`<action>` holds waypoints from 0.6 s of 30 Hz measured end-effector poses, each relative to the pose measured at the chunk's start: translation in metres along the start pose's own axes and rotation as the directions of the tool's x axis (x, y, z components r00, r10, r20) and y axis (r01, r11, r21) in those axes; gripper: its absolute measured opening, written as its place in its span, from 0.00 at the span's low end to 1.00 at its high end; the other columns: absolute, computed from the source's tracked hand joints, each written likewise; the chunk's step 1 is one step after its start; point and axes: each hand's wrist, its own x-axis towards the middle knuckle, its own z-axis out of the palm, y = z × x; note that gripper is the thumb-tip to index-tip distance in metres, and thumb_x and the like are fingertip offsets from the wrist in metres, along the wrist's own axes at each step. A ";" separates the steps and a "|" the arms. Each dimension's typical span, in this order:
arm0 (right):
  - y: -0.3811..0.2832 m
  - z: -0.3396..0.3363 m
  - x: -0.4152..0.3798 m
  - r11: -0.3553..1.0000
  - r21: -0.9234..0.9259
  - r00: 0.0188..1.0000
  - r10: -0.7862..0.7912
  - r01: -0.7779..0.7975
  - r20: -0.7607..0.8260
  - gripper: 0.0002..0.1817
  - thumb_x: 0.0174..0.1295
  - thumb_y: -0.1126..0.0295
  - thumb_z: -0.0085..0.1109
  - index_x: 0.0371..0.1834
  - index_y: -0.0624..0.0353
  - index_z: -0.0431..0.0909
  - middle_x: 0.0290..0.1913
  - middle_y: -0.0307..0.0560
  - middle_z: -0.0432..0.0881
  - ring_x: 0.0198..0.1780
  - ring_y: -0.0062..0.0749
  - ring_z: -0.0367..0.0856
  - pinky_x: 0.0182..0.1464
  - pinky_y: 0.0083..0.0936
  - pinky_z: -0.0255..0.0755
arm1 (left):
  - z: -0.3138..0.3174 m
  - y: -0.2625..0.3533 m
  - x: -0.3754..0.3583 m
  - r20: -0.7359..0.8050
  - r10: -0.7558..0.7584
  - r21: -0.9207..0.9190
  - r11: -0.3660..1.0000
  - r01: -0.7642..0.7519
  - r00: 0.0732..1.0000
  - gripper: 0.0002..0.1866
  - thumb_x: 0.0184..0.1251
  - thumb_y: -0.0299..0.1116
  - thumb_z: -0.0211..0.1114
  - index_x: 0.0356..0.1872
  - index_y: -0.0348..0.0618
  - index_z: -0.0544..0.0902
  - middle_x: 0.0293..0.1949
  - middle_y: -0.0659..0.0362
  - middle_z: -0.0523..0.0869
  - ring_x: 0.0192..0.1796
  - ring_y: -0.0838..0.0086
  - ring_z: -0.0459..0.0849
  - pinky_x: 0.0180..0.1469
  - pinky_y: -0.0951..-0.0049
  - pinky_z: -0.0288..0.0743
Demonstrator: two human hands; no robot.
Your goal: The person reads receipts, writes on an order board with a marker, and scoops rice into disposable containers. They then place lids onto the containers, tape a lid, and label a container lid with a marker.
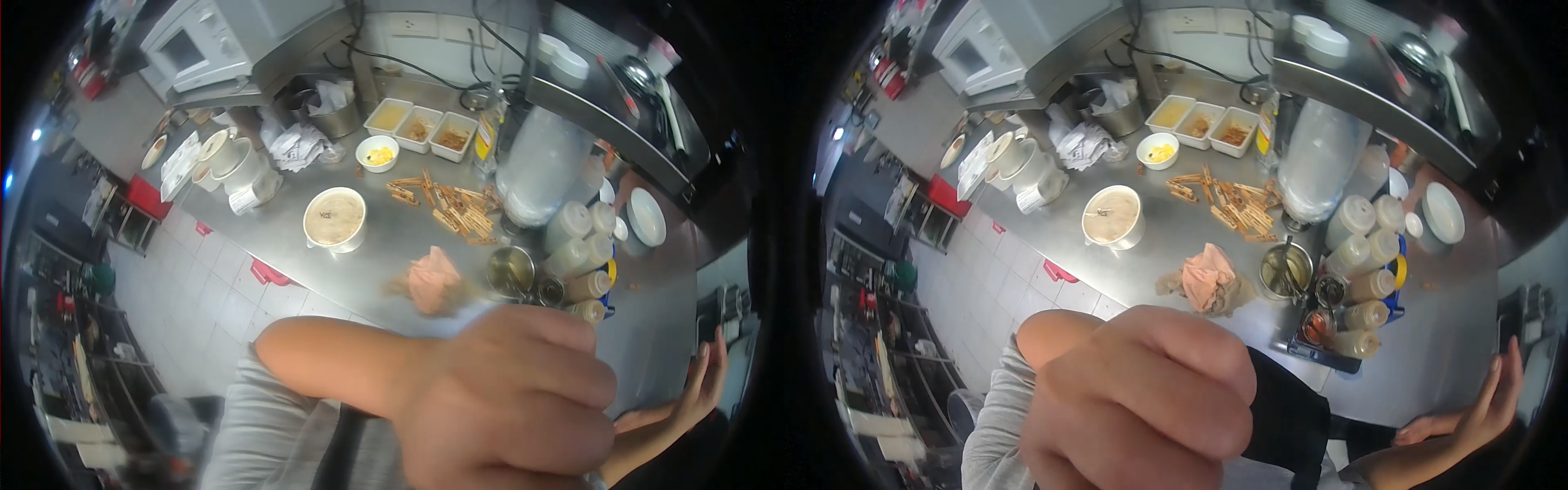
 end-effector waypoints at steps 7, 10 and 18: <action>-0.048 0.062 -0.001 0.956 0.294 0.979 -0.053 -0.007 0.197 0.17 0.62 0.83 0.52 0.55 0.69 0.74 0.44 0.44 0.78 0.40 0.22 0.73 0.44 0.17 0.68 | -0.073 0.021 -0.017 0.212 -0.137 0.274 0.959 0.076 0.968 0.09 0.52 0.31 0.72 0.23 0.45 0.77 0.21 0.62 0.74 0.20 0.73 0.73 0.22 0.77 0.63; -0.105 0.104 0.001 0.888 0.457 0.830 -0.215 -0.054 0.515 0.21 0.50 0.79 0.63 0.51 0.67 0.78 0.37 0.44 0.80 0.36 0.25 0.76 0.41 0.19 0.70 | -0.145 0.043 -0.058 0.196 -0.529 0.526 0.767 0.367 0.825 0.09 0.50 0.24 0.72 0.31 0.44 0.80 0.24 0.61 0.78 0.26 0.73 0.78 0.28 0.76 0.70; -0.312 0.295 0.004 0.722 0.691 0.109 -0.686 -0.017 0.720 0.27 0.50 0.70 0.66 0.56 0.59 0.75 0.36 0.47 0.78 0.37 0.33 0.78 0.42 0.27 0.72 | -0.347 0.124 -0.269 -0.641 -0.685 0.657 -0.258 0.708 0.346 0.12 0.53 0.26 0.68 0.38 0.41 0.78 0.38 0.56 0.81 0.41 0.66 0.79 0.43 0.70 0.74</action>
